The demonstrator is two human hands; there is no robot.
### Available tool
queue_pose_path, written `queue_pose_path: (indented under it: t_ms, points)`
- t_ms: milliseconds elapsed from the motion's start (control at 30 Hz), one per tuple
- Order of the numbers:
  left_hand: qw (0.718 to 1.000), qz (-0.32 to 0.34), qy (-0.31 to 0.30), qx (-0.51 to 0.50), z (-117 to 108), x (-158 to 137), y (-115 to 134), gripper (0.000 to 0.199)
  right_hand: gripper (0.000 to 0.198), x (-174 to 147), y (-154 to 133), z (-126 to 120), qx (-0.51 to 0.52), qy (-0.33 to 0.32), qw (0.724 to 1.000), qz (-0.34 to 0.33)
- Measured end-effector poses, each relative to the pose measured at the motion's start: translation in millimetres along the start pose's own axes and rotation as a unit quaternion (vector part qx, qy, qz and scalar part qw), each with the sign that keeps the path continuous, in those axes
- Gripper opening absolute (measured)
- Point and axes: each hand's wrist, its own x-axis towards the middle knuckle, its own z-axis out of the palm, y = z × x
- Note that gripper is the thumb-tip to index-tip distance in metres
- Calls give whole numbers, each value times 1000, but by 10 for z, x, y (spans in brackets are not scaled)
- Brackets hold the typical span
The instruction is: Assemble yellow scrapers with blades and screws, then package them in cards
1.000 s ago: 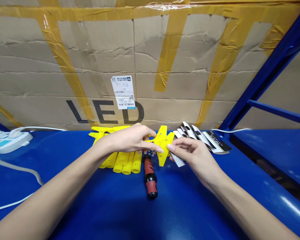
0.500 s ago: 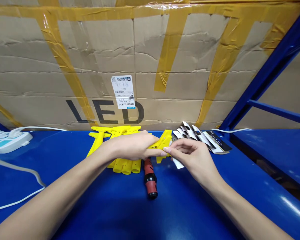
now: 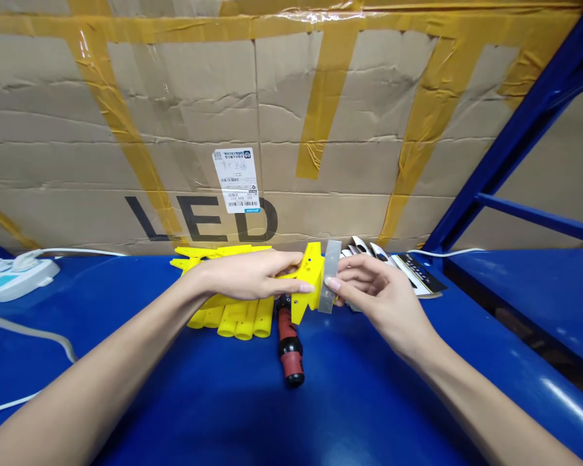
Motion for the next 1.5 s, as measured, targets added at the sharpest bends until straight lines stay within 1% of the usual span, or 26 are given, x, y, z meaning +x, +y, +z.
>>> queue_pose_path:
  t_ms: [67,133,267,333,400,467,567,633,800,900,1033,1100,1167,1233,1267,1367,1433,1500]
  points:
    - [1000,12,7,-18,1,8,-2,34,35,-2,5,9,0,-17,1000,14]
    - [998,21,8,-55,7,14,-14,31,35,-2,10,11,3,-20,1000,22]
    - [991,-2,2,-136,18,12,-47,36,36,2,4,1,1,-14,999,33]
    - [989,-7,-1,-145,19,11,-48,37,37,3,-4,-1,-11,-18,999,40]
    - [992,3,-3,-125,17,15,-35,37,39,0,-8,3,-20,-22,999,44]
    - [996,13,-2,-83,17,23,-15,36,40,-3,-7,10,-22,-21,999,44]
    - [1000,1,2,-8,25,34,17,38,39,-8,-3,20,-30,-15,999,36]
    - [1000,-8,-1,19,36,39,38,40,39,-10,-7,23,-42,-15,999,29]
    - [1000,-9,-15,14,52,45,81,35,31,-9,-26,14,-60,-50,997,-9]
    - [999,-29,-30,26,50,38,93,37,27,-10,-18,8,-70,-66,995,-15]
    - [996,-55,-33,62,58,36,85,43,30,-26,2,26,-110,-36,993,-20]
    - [995,-54,-31,74,67,45,73,44,28,-35,18,39,-155,-16,987,-46]
    - [996,-47,-28,75,76,57,62,45,23,-41,46,46,-189,6,977,-98]
    - [996,-40,-28,69,86,69,55,45,22,-43,80,45,-198,18,969,-143]
    - [997,-37,-31,66,92,74,53,44,25,-44,95,43,-198,19,968,-153]
    - [997,-30,-40,59,112,87,48,44,29,-48,100,35,-210,4,967,-143]
    - [998,-20,-41,44,124,94,39,44,26,-51,70,34,-199,-20,973,-117]
    - [999,-8,-43,27,131,102,28,43,23,-49,28,38,-165,-52,982,-78]
